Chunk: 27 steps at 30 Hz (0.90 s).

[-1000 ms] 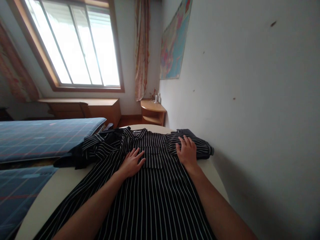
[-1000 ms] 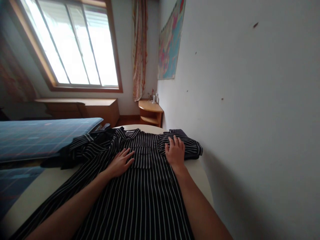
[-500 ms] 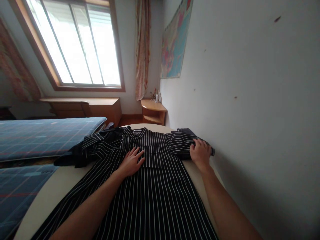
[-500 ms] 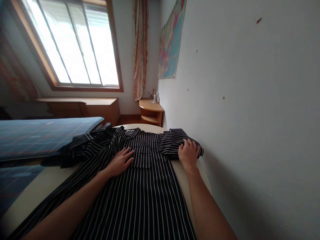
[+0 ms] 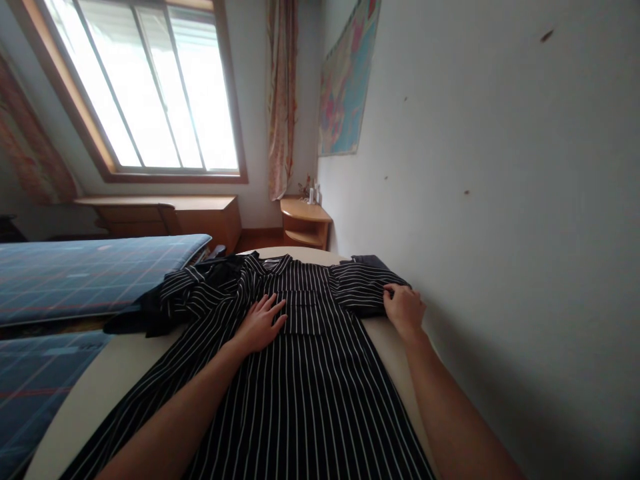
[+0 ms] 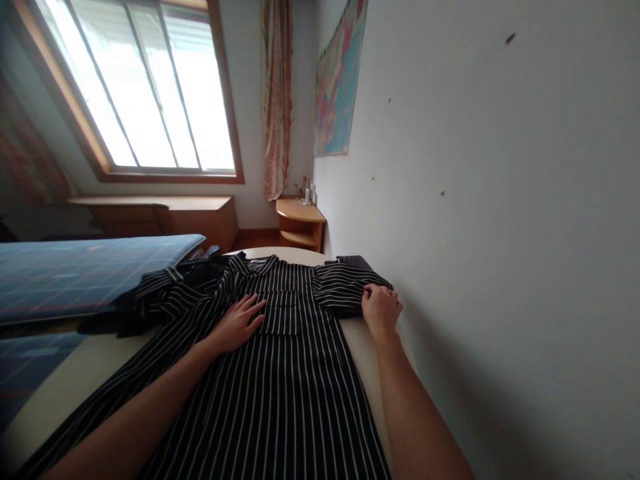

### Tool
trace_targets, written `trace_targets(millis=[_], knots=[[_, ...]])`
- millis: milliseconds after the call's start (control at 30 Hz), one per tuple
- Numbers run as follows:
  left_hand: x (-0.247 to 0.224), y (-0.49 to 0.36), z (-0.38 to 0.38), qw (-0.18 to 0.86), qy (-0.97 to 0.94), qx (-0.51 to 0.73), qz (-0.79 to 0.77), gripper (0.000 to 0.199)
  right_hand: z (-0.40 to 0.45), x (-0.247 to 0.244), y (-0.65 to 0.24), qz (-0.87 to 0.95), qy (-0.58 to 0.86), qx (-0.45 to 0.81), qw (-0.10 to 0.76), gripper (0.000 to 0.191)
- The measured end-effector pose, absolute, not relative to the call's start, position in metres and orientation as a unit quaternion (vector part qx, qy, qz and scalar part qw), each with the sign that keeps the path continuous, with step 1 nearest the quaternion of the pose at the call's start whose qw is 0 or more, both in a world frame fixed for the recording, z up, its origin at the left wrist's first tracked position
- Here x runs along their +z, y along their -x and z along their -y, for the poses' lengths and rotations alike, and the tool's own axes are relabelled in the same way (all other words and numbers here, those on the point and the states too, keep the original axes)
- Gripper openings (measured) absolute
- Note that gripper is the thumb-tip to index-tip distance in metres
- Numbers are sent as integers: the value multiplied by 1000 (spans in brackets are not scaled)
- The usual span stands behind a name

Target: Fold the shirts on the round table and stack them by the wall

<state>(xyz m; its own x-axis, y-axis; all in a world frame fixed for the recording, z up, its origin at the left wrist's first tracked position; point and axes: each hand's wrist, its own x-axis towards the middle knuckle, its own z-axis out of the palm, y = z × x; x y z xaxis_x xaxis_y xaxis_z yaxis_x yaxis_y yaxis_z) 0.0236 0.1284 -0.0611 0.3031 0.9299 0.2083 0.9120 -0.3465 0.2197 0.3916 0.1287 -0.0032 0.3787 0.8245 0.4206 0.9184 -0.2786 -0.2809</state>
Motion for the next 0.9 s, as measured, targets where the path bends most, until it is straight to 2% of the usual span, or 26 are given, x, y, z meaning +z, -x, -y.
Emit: trace_targets(millis=[167, 267, 433, 567, 700, 800, 900], knots=[[-60, -24, -128, 34, -806, 147, -572, 54, -132, -4, -391, 533, 798, -96, 265, 30], [-60, -24, -128, 36, -807, 149, -570, 54, -134, -5, -390, 534, 776, -134, 308, 29], [-61, -24, -128, 38, -808, 164, -564, 54, -138, -4, -390, 577, 693, -197, 384, 25], [-61, -23, -129, 37, -809, 170, -562, 53, -136, 3, -375, 673, 573, -210, 418, 22], [-63, -22, -130, 36, -810, 170, -561, 53, -128, 3, -341, 809, 450, -141, 351, 21], [-65, -22, -131, 39, -808, 180, -559, 53, -124, -4, -324, 853, 433, -69, 283, 22], [-65, -22, -131, 42, -806, 186, -560, 53, -125, -14, -322, 846, 462, -41, 261, 29]])
